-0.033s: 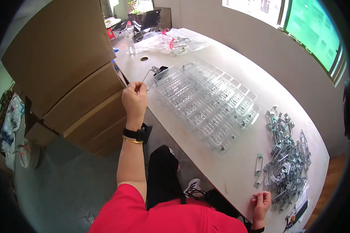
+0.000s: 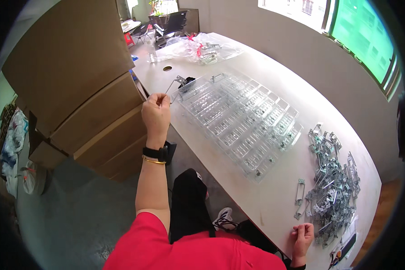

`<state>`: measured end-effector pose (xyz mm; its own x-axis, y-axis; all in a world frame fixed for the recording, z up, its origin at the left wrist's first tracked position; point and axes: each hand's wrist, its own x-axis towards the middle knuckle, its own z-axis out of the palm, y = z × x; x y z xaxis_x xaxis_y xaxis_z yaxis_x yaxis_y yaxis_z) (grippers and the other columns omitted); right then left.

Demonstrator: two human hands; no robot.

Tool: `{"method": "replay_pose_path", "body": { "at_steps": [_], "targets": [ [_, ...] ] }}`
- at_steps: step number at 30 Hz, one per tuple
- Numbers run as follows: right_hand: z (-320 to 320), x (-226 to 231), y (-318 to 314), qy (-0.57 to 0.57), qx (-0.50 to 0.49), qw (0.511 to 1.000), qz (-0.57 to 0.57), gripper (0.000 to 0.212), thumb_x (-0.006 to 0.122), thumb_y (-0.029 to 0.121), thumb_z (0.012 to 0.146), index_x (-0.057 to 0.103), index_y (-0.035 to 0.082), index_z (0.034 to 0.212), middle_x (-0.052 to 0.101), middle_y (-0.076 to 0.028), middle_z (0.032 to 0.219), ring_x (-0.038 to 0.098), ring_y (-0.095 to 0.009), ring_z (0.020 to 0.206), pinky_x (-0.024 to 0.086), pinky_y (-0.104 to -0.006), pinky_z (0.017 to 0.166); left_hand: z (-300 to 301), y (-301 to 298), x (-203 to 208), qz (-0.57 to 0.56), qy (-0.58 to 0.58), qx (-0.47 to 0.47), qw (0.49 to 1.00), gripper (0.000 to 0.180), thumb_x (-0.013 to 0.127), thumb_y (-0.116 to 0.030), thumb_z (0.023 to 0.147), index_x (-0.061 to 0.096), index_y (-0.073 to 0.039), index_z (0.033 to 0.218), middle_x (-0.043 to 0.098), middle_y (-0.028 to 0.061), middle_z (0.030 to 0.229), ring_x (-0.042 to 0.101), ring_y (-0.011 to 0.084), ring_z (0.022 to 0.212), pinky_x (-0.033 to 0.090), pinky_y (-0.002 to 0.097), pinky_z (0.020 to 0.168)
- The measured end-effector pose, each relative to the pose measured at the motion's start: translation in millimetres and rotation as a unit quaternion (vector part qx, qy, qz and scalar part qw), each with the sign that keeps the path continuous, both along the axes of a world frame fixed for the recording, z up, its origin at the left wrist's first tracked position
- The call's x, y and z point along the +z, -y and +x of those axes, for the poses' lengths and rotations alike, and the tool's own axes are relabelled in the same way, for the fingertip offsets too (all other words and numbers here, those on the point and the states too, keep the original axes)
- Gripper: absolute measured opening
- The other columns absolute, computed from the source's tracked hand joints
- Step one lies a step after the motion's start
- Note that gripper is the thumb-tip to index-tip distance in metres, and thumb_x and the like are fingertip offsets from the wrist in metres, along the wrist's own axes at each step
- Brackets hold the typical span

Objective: Assembling small metal components and placing the finished units into a plastic storage tray.

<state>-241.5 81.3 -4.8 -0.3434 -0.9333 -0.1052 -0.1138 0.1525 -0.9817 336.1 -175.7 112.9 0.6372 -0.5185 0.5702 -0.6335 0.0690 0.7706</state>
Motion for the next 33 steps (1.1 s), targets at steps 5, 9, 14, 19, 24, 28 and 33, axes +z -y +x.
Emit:
{"method": "replay_pose_path", "body": {
  "at_steps": [5, 9, 14, 19, 24, 28, 33],
  "targets": [
    [-4, -4, 1, -0.010, -0.011, 1.000, 0.008, 0.012, 0.060, 0.017, 0.110, 0.056, 0.011, 0.101, 0.069, -0.002, 0.087, 0.057, -0.004, 0.064, 0.045, -0.0193, 0.060, 4, 40, -19, 0.045, 0.057, -0.014, 0.997, 0.011, 0.078, -0.018, 0.088, 0.080, -0.007, 0.089, 0.077, 0.0129, 0.082, 0.074, 0.0320, 0.079, 0.056, 0.0421, 0.075],
    [-5, -1, 1, -0.024, -0.018, 0.999, 0.022, 0.013, 0.061, 0.019, 0.110, 0.056, 0.011, 0.101, 0.069, -0.002, 0.085, 0.057, -0.005, 0.062, 0.044, -0.0198, 0.054, -8, 65, -32, 0.120, 0.074, -0.037, 0.989, 0.011, 0.079, -0.021, 0.086, 0.079, -0.010, 0.086, 0.076, 0.0111, 0.081, 0.071, 0.0345, 0.087, 0.051, 0.0475, 0.086],
    [-4, 2, 3, -0.030, -0.029, 0.998, 0.036, 0.014, 0.061, 0.021, 0.110, 0.056, 0.011, 0.101, 0.069, -0.003, 0.085, 0.057, -0.004, 0.061, 0.044, -0.0187, 0.053, -6, 78, -44, 0.161, 0.086, -0.045, 0.982, 0.010, 0.080, -0.021, 0.086, 0.080, -0.011, 0.085, 0.076, 0.0106, 0.090, 0.069, 0.0342, 0.098, 0.048, 0.0490, 0.093],
    [-7, -1, 3, -0.035, -0.029, 0.998, 0.037, 0.015, 0.061, 0.022, 0.110, 0.057, 0.011, 0.101, 0.070, -0.003, 0.085, 0.058, -0.004, 0.061, 0.044, -0.0180, 0.052, -4, 86, -50, 0.176, 0.123, -0.031, 0.976, 0.011, 0.081, -0.021, 0.085, 0.080, -0.011, 0.085, 0.074, 0.0141, 0.101, 0.067, 0.0351, 0.104, 0.048, 0.0495, 0.094],
    [-3, 1, 4, -0.039, -0.037, 0.998, 0.037, 0.015, 0.062, 0.022, 0.110, 0.057, 0.011, 0.101, 0.070, -0.003, 0.085, 0.057, -0.003, 0.060, 0.043, -0.0179, 0.051, -7, 87, -51, 0.179, 0.168, -0.003, 0.970, 0.008, 0.081, -0.020, 0.081, 0.081, -0.012, 0.083, 0.073, 0.0142, 0.104, 0.066, 0.0358, 0.104, 0.049, 0.0505, 0.095],
    [-4, -1, 4, -0.035, -0.034, 0.998, 0.033, 0.015, 0.063, 0.022, 0.110, 0.056, 0.012, 0.101, 0.069, -0.003, 0.085, 0.057, -0.003, 0.059, 0.043, -0.0179, 0.051, -8, 85, -52, 0.190, 0.185, 0.010, 0.964, 0.007, 0.081, -0.020, 0.079, 0.082, -0.013, 0.080, 0.072, 0.0139, 0.105, 0.064, 0.0356, 0.104, 0.049, 0.0506, 0.096],
    [-6, -4, 4, -0.037, -0.035, 0.998, 0.029, 0.015, 0.063, 0.022, 0.110, 0.056, 0.012, 0.101, 0.069, -0.002, 0.084, 0.056, -0.003, 0.059, 0.043, -0.0179, 0.050, -14, 83, -48, 0.196, 0.191, 0.026, 0.961, 0.007, 0.079, -0.019, 0.081, 0.082, -0.013, 0.082, 0.072, 0.0137, 0.104, 0.065, 0.0361, 0.106, 0.048, 0.0513, 0.097]
  ]
}}
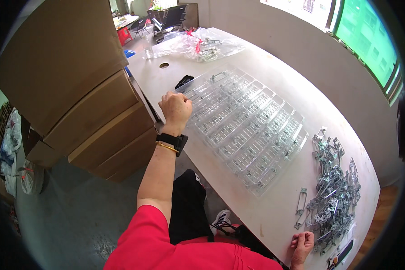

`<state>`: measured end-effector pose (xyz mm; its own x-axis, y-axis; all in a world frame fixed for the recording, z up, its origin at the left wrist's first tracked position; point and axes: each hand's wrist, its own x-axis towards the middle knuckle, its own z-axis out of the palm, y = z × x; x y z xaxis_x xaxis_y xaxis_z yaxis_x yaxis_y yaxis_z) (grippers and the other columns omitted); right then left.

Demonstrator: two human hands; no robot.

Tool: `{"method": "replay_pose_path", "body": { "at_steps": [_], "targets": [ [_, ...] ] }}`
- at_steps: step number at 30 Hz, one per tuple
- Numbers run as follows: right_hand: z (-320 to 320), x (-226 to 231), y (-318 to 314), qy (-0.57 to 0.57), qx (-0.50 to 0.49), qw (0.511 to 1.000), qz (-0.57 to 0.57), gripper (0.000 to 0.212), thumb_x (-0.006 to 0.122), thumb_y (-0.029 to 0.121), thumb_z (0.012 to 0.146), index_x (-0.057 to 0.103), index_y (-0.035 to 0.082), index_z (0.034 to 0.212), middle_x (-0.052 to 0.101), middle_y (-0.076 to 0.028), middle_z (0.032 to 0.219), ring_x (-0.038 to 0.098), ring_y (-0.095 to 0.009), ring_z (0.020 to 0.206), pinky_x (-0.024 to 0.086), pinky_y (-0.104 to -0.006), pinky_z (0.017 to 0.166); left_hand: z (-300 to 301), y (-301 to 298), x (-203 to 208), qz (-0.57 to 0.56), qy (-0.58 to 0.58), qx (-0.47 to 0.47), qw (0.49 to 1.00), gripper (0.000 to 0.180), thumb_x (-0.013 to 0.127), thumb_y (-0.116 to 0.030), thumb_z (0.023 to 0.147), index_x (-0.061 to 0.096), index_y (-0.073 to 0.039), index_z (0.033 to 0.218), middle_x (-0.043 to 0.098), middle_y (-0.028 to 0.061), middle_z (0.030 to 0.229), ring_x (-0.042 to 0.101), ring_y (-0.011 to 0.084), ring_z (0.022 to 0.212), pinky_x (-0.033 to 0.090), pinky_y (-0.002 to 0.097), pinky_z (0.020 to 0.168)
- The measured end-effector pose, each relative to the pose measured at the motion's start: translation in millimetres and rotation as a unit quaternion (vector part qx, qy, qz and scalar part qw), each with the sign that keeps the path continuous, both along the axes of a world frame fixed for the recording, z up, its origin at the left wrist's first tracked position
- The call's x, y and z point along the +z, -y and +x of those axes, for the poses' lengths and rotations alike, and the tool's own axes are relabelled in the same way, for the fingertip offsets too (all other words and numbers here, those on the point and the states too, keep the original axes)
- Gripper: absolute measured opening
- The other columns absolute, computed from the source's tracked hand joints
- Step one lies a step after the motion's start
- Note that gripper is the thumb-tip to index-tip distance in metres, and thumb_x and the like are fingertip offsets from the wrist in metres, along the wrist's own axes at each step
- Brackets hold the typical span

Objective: Assembling small metal components and placing the finished units into a plastic storage tray.

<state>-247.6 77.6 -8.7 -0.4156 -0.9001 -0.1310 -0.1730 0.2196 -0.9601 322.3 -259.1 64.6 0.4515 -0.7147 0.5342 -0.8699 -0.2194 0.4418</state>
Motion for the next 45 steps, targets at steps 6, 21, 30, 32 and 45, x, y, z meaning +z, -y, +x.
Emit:
{"method": "replay_pose_path", "body": {
  "at_steps": [6, 21, 30, 32, 45],
  "targets": [
    [5, 4, 0, -0.004, -0.007, 1.000, 0.008, 0.014, 0.062, 0.022, 0.110, 0.056, 0.012, 0.101, 0.069, -0.002, 0.084, 0.056, -0.003, 0.059, 0.043, -0.0174, 0.050, 14, 0, -6, -0.059, -0.005, 0.014, 0.998, 0.017, 0.068, -0.008, 0.087, 0.083, -0.012, 0.093, 0.072, 0.0149, 0.103, 0.066, 0.0364, 0.105, 0.049, 0.0493, 0.097],
    [3, 3, -1, 0.004, -0.004, 1.000, -0.001, 0.015, 0.062, 0.022, 0.110, 0.056, 0.012, 0.102, 0.070, -0.002, 0.086, 0.057, -0.003, 0.061, 0.044, -0.0176, 0.051, 34, -37, -15, -0.068, -0.009, -0.075, 0.995, 0.039, 0.058, 0.008, 0.081, 0.084, -0.014, 0.101, 0.068, 0.0201, 0.120, 0.061, 0.0378, 0.119, 0.049, 0.0465, 0.106],
    [2, 4, 1, 0.018, 0.020, 1.000, -0.005, 0.014, 0.062, 0.021, 0.110, 0.056, 0.011, 0.102, 0.070, -0.003, 0.087, 0.058, -0.003, 0.062, 0.045, -0.0174, 0.053, 24, -35, -9, -0.024, 0.018, -0.072, 0.997, 0.047, 0.060, 0.004, 0.084, 0.080, -0.019, 0.120, 0.062, 0.0228, 0.137, 0.055, 0.0403, 0.133, 0.045, 0.0517, 0.112],
    [3, 6, 2, 0.016, 0.022, 1.000, -0.008, 0.014, 0.062, 0.021, 0.110, 0.057, 0.011, 0.102, 0.070, -0.003, 0.087, 0.058, -0.003, 0.062, 0.045, -0.0175, 0.053, 19, -32, -4, -0.016, 0.030, -0.079, 0.996, 0.047, 0.061, 0.003, 0.085, 0.079, -0.020, 0.122, 0.061, 0.0227, 0.139, 0.053, 0.0403, 0.136, 0.045, 0.0527, 0.113],
    [10, 10, 1, 0.024, 0.031, 0.999, -0.013, 0.013, 0.062, 0.021, 0.110, 0.057, 0.011, 0.102, 0.070, -0.002, 0.087, 0.059, -0.003, 0.065, 0.045, -0.0179, 0.055, 18, -27, -10, 0.038, 0.034, -0.084, 0.995, 0.039, 0.060, -0.002, 0.090, 0.080, -0.020, 0.119, 0.059, 0.0230, 0.142, 0.051, 0.0410, 0.138, 0.043, 0.0535, 0.114]
  ]
}}
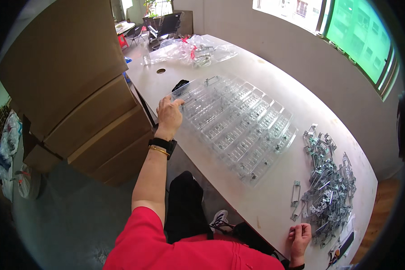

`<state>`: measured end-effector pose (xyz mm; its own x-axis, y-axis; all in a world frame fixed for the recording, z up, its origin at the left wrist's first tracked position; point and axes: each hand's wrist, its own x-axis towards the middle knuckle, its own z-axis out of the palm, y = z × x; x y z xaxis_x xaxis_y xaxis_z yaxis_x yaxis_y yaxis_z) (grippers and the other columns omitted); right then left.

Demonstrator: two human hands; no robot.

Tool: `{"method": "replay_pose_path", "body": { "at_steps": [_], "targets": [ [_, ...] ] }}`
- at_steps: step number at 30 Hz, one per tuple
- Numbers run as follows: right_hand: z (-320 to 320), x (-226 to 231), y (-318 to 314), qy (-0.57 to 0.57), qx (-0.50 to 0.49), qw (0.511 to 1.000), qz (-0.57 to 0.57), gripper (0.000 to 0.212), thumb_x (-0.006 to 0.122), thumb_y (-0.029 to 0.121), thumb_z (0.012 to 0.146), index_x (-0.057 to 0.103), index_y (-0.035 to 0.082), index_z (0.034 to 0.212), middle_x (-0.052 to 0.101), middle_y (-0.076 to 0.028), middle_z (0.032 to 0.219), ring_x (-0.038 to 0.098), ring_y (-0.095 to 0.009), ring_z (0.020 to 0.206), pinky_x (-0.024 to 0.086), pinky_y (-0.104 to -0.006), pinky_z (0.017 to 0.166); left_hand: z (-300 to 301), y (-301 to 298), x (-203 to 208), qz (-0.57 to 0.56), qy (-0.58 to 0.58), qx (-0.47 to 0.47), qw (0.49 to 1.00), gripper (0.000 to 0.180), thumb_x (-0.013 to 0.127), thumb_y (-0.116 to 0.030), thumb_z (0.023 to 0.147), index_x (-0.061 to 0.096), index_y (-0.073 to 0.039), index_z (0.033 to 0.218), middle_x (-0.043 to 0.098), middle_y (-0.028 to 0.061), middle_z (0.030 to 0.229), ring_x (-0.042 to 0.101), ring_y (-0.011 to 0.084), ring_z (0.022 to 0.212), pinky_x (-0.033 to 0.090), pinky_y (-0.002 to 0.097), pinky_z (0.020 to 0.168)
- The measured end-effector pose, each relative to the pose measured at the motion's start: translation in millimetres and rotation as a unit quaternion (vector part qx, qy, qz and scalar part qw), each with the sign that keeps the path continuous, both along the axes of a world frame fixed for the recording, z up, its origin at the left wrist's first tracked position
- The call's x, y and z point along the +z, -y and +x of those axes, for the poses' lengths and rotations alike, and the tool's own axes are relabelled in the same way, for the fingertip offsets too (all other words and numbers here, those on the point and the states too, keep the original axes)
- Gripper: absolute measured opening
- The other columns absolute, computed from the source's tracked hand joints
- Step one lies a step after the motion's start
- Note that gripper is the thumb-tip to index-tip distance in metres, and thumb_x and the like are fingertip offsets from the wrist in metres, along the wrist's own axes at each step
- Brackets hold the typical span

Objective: Assembling small metal components and placing the finished units into a plastic storage tray.

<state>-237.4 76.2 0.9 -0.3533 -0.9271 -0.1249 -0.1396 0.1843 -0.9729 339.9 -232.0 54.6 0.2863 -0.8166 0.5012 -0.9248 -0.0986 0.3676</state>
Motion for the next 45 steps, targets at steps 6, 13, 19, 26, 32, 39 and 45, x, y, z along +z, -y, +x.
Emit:
{"method": "replay_pose_path", "body": {
  "at_steps": [6, 13, 19, 26, 32, 39, 45],
  "targets": [
    [4, 2, -5, -0.013, -0.009, 1.000, -0.006, 0.013, 0.062, 0.020, 0.110, 0.057, 0.011, 0.102, 0.069, -0.002, 0.086, 0.058, -0.004, 0.064, 0.045, -0.0188, 0.055, -4, -2, -3, -0.014, -0.003, -0.002, 1.000, 0.041, 0.059, -0.001, 0.089, 0.079, -0.018, 0.121, 0.060, 0.0241, 0.140, 0.053, 0.0400, 0.136, 0.043, 0.0524, 0.114],
    [14, 15, 2, 0.037, -0.028, 0.999, 0.015, 0.009, 0.062, 0.011, 0.107, 0.060, 0.007, 0.099, 0.065, -0.002, 0.080, 0.058, -0.008, 0.064, 0.047, -0.0243, 0.055, -38, -26, 19, -0.120, 0.050, -0.094, 0.987, 0.040, 0.058, 0.008, 0.086, 0.077, -0.004, 0.119, 0.068, 0.0277, 0.127, 0.064, 0.0439, 0.121, 0.050, 0.0495, 0.108],
    [12, 17, -3, 0.057, 0.001, 0.998, 0.034, 0.009, 0.064, 0.015, 0.108, 0.063, 0.006, 0.108, 0.073, -0.003, 0.096, 0.066, -0.008, 0.080, 0.054, -0.0234, 0.070, -169, -138, 76, -0.096, -0.122, -0.293, 0.944, 0.022, 0.064, 0.003, 0.096, 0.075, -0.002, 0.114, 0.068, 0.0212, 0.126, 0.065, 0.0384, 0.122, 0.051, 0.0428, 0.104],
    [-1, 20, -35, 0.096, 0.075, 0.991, 0.057, 0.013, 0.065, 0.018, 0.108, 0.063, 0.005, 0.107, 0.073, -0.002, 0.097, 0.067, -0.007, 0.081, 0.055, -0.0234, 0.072, -303, -190, 35, 0.080, -0.190, -0.529, 0.823, 0.019, 0.068, -0.003, 0.095, 0.072, -0.002, 0.113, 0.067, 0.0207, 0.122, 0.067, 0.0376, 0.113, 0.053, 0.0424, 0.098],
    [-13, 28, -62, 0.181, 0.073, 0.975, 0.110, 0.015, 0.066, 0.019, 0.108, 0.064, 0.004, 0.108, 0.073, -0.004, 0.097, 0.068, -0.009, 0.081, 0.056, -0.0256, 0.072, -362, -177, 11, 0.150, -0.093, -0.558, 0.811, 0.022, 0.066, -0.010, 0.097, 0.067, 0.000, 0.116, 0.066, 0.0222, 0.117, 0.066, 0.0419, 0.103, 0.053, 0.0480, 0.090],
    [-34, 21, -88, 0.173, 0.073, 0.979, 0.079, 0.010, 0.064, 0.012, 0.107, 0.064, 0.002, 0.108, 0.073, -0.006, 0.097, 0.070, -0.011, 0.082, 0.057, -0.0262, 0.071, -408, -152, -12, 0.174, 0.030, -0.521, 0.835, 0.018, 0.063, -0.012, 0.096, 0.063, 0.000, 0.110, 0.066, 0.0218, 0.110, 0.066, 0.0426, 0.101, 0.054, 0.0498, 0.087],
    [-42, 16, -95, 0.205, 0.078, 0.975, 0.039, 0.008, 0.063, 0.009, 0.107, 0.064, 0.001, 0.108, 0.075, -0.007, 0.100, 0.071, -0.011, 0.084, 0.059, -0.0264, 0.072, -401, -146, -31, 0.139, 0.087, -0.510, 0.845, 0.006, 0.061, -0.007, 0.093, 0.061, 0.000, 0.094, 0.064, 0.0192, 0.097, 0.066, 0.0408, 0.095, 0.054, 0.0494, 0.081]
  ]
}}
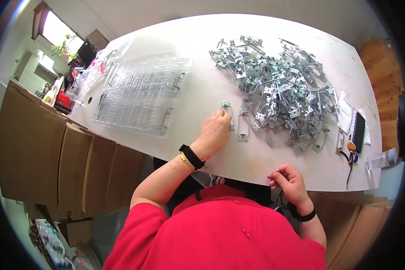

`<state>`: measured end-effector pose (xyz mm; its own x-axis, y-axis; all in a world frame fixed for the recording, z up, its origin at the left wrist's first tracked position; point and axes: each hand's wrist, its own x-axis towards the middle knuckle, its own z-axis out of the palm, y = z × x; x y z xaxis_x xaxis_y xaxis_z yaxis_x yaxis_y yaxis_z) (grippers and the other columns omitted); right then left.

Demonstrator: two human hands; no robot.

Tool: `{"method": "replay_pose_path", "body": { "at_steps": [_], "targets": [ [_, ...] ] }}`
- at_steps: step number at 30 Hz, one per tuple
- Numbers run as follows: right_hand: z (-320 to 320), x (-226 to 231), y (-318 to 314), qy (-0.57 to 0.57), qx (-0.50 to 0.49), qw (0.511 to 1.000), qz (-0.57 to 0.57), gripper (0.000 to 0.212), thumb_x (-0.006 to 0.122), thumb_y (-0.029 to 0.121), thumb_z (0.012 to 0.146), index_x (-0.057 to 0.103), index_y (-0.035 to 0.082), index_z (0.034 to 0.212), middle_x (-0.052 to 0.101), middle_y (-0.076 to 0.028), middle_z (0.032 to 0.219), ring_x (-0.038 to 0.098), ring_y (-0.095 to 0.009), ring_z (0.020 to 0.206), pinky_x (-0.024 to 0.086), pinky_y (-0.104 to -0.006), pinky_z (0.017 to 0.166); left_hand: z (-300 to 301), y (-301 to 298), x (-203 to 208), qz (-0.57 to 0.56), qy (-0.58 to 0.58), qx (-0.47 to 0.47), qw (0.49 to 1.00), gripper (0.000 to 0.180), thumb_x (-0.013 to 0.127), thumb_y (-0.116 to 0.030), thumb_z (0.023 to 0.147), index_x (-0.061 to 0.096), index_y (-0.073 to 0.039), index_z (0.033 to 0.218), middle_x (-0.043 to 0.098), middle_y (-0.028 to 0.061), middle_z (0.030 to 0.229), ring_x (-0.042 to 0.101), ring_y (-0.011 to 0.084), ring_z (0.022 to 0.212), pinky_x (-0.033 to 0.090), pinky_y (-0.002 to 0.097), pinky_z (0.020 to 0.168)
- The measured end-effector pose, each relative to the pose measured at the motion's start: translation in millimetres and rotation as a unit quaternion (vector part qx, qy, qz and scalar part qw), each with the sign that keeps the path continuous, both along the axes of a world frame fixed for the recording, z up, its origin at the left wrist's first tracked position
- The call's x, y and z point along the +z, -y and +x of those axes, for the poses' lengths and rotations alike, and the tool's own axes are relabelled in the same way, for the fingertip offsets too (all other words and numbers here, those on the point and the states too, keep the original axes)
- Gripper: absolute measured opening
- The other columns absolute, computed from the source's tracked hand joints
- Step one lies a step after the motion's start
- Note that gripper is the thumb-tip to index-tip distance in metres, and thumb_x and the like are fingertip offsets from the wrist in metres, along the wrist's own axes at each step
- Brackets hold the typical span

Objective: Assembling small metal components and placing the finished units into a plastic storage tray.

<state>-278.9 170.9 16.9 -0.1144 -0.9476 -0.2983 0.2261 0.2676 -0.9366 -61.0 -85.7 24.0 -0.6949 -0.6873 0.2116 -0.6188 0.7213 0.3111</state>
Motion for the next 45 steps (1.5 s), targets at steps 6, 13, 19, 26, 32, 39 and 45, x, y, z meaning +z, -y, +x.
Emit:
{"method": "replay_pose_path", "body": {
  "at_steps": [6, 13, 19, 26, 32, 39, 45],
  "targets": [
    [-6, -1, -2, 0.023, -0.005, 1.000, -0.006, 0.009, 0.064, 0.010, 0.107, 0.064, 0.001, 0.110, 0.075, -0.009, 0.102, 0.071, -0.012, 0.085, 0.061, -0.0275, 0.073, 17, -19, 27, -0.030, -0.013, 0.018, 0.999, 0.005, 0.059, 0.001, 0.087, 0.059, -0.001, 0.092, 0.063, 0.0179, 0.094, 0.065, 0.0397, 0.090, 0.053, 0.0481, 0.078],
    [-8, -3, -2, 0.028, 0.009, 1.000, -0.011, 0.010, 0.064, 0.010, 0.108, 0.064, 0.001, 0.110, 0.075, -0.010, 0.103, 0.072, -0.014, 0.085, 0.062, -0.0291, 0.073, 38, -63, 15, -0.044, 0.003, -0.003, 0.999, 0.018, 0.061, -0.001, 0.083, 0.062, -0.003, 0.101, 0.066, 0.0160, 0.106, 0.066, 0.0351, 0.099, 0.055, 0.0431, 0.086],
    [-6, -7, -1, 0.024, -0.004, 1.000, -0.014, 0.010, 0.064, 0.010, 0.108, 0.063, 0.001, 0.110, 0.075, -0.011, 0.103, 0.072, -0.014, 0.085, 0.063, -0.0293, 0.073, 40, -68, 0, -0.063, 0.023, -0.018, 0.998, 0.019, 0.062, -0.006, 0.083, 0.062, -0.002, 0.102, 0.065, 0.0151, 0.109, 0.065, 0.0342, 0.102, 0.055, 0.0421, 0.090],
    [1, -2, 3, 0.012, -0.038, 0.999, -0.002, 0.011, 0.064, 0.012, 0.108, 0.063, 0.002, 0.111, 0.075, -0.010, 0.104, 0.072, -0.013, 0.084, 0.063, -0.0285, 0.074, 47, -71, -9, -0.092, -0.015, -0.009, 0.996, 0.023, 0.063, -0.007, 0.083, 0.062, -0.001, 0.106, 0.065, 0.0158, 0.112, 0.066, 0.0344, 0.108, 0.055, 0.0432, 0.092],
    [1, -1, 2, -0.015, -0.047, 0.999, 0.005, 0.012, 0.065, 0.014, 0.108, 0.062, 0.003, 0.112, 0.075, -0.010, 0.103, 0.072, -0.012, 0.083, 0.063, -0.0277, 0.071, 60, -76, -14, -0.059, -0.090, -0.012, 0.994, 0.037, 0.063, -0.006, 0.084, 0.062, 0.001, 0.120, 0.065, 0.0174, 0.119, 0.066, 0.0363, 0.113, 0.054, 0.0443, 0.097],
    [5, 2, 7, -0.077, -0.063, 0.995, 0.020, 0.012, 0.067, 0.019, 0.108, 0.062, 0.008, 0.108, 0.074, -0.006, 0.099, 0.068, -0.009, 0.075, 0.059, -0.0242, 0.064, 65, -76, -18, -0.051, -0.195, 0.000, 0.979, 0.038, 0.063, -0.001, 0.085, 0.062, 0.003, 0.123, 0.065, 0.0207, 0.121, 0.067, 0.0384, 0.110, 0.054, 0.0452, 0.097],
    [0, -1, 9, -0.082, -0.075, 0.993, 0.045, 0.011, 0.065, 0.016, 0.108, 0.062, 0.006, 0.108, 0.074, -0.009, 0.099, 0.068, -0.010, 0.074, 0.059, -0.0238, 0.060, 95, -74, -7, -0.041, -0.286, 0.057, 0.956, 0.030, 0.069, 0.001, 0.087, 0.062, 0.000, 0.117, 0.068, 0.0199, 0.108, 0.069, 0.0389, 0.095, 0.057, 0.0444, 0.084]
  ]
}}
